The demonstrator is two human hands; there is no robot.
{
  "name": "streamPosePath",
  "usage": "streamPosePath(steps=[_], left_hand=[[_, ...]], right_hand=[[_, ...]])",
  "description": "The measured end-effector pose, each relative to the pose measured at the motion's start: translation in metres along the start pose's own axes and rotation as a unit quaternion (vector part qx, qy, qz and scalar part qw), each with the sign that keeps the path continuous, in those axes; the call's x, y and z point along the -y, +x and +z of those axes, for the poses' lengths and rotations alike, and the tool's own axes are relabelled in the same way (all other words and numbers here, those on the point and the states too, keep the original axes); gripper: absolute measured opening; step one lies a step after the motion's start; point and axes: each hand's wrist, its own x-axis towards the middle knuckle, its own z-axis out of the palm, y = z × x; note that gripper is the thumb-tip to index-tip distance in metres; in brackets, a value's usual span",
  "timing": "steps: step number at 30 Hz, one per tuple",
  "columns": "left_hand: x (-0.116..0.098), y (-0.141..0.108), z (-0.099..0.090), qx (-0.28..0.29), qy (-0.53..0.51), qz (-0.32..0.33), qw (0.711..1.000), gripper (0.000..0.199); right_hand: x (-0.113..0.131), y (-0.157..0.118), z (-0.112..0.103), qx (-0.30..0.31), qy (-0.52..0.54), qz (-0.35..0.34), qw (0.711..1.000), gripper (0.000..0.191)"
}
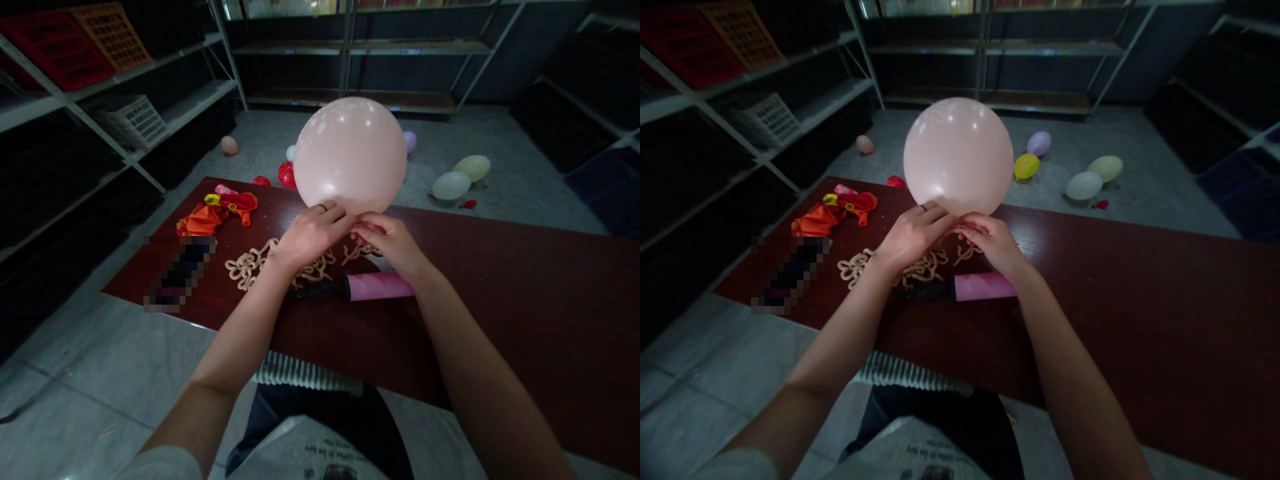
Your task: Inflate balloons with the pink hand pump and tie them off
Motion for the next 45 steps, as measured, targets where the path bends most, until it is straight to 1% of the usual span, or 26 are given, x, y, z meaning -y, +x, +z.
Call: streamPosePath(steps=[3,6,9,11,12,13,15,16,17,18,19,20,22,23,26,27,29,31,34,35,36,39,40,41,42,45], left_hand=[[0.001,-0.002,0.001,-0.015,-0.006,-0.004,1.000,0.019],[0.003,-0.002,0.000,-0.023,-0.029,-0.013,0.999,0.019],[0.006,-0.002,-0.005,-0.034,-0.107,-0.047,0.993,0.022],[0.010,-0.003,-0.012,-0.029,-0.194,-0.093,0.976,0.022],[0.012,-0.005,-0.016,-0.009,-0.241,-0.112,0.964,0.021],[0.014,-0.006,-0.018,0.025,-0.284,-0.123,0.950,0.018],[0.018,-0.011,-0.019,0.131,-0.344,-0.120,0.922,0.012],[0.019,-0.014,-0.018,0.187,-0.352,-0.117,0.909,0.013],[0.020,-0.017,-0.014,0.234,-0.345,-0.121,0.901,0.017],[0.021,-0.020,-0.009,0.266,-0.324,-0.131,0.898,0.022],[0.021,-0.022,-0.004,0.284,-0.297,-0.143,0.900,0.026],[0.022,-0.024,0.002,0.289,-0.271,-0.154,0.905,0.027],[0.022,-0.024,0.010,0.276,-0.248,-0.156,0.916,0.022],[0.022,-0.023,0.012,0.265,-0.255,-0.147,0.918,0.017],[0.021,-0.015,0.006,0.216,-0.313,-0.122,0.917,0.004],[0.020,-0.012,0.002,0.196,-0.338,-0.124,0.912,0.005],[0.018,-0.006,-0.007,0.161,-0.398,-0.144,0.892,0.008],[0.014,-0.002,-0.013,0.132,-0.468,-0.170,0.857,0.010],[0.010,-0.001,-0.011,0.080,-0.572,-0.199,0.792,0.014],[0.009,-0.002,-0.008,0.069,-0.586,-0.204,0.782,0.016],[0.009,-0.003,-0.005,0.063,-0.583,-0.206,0.783,0.017],[0.011,-0.005,0.004,0.063,-0.535,-0.208,0.817,0.016],[0.012,-0.005,0.005,0.055,-0.529,-0.215,0.819,0.017],[0.012,-0.005,0.006,0.042,-0.534,-0.224,0.814,0.019],[0.012,-0.004,0.007,0.026,-0.548,-0.236,0.802,0.019],[0.009,0.001,0.009,-0.031,-0.597,-0.276,0.752,0.015]], right_hand=[[-0.001,-0.002,0.003,-0.028,0.039,0.013,0.999,0.018],[-0.002,-0.002,0.006,-0.043,0.043,0.017,0.998,0.019],[-0.004,0.000,0.008,-0.085,0.032,0.006,0.996,0.019],[-0.007,0.002,0.008,-0.126,0.035,-0.007,0.991,0.020],[-0.009,0.003,0.007,-0.145,0.039,-0.013,0.989,0.021],[-0.010,0.003,0.007,-0.161,0.042,-0.018,0.986,0.022],[-0.013,0.004,0.006,-0.186,0.045,-0.021,0.981,0.023],[-0.013,0.004,0.005,-0.194,0.046,-0.020,0.980,0.024],[-0.014,0.004,0.004,-0.202,0.047,-0.018,0.978,0.024],[-0.014,0.004,0.004,-0.209,0.050,-0.017,0.976,0.023],[-0.014,0.004,0.003,-0.214,0.053,-0.017,0.975,0.023],[-0.014,0.004,0.002,-0.216,0.055,-0.018,0.975,0.022],[-0.013,0.005,0.002,-0.217,0.058,-0.019,0.974,0.021],[-0.013,0.005,0.002,-0.215,0.060,-0.019,0.975,0.020],[-0.014,0.006,0.003,-0.212,0.060,-0.023,0.975,0.021],[-0.015,0.006,0.003,-0.210,0.058,-0.027,0.976,0.021],[-0.016,0.006,0.004,-0.203,0.052,-0.036,0.977,0.020],[-0.016,0.006,0.005,-0.204,0.050,-0.042,0.977,0.020],[-0.015,0.006,0.006,-0.218,0.047,-0.046,0.974,0.020],[-0.014,0.005,0.006,-0.219,0.045,-0.044,0.974,0.020],[-0.013,0.005,0.006,-0.217,0.044,-0.041,0.974,0.020],[-0.011,0.004,0.007,-0.209,0.043,-0.034,0.976,0.020],[-0.010,0.003,0.007,-0.208,0.040,-0.034,0.977,0.019],[-0.010,0.003,0.007,-0.208,0.033,-0.035,0.977,0.019],[-0.010,0.003,0.007,-0.208,0.026,-0.036,0.977,0.020],[-0.011,0.003,0.007,-0.200,0.018,-0.036,0.979,0.021]])
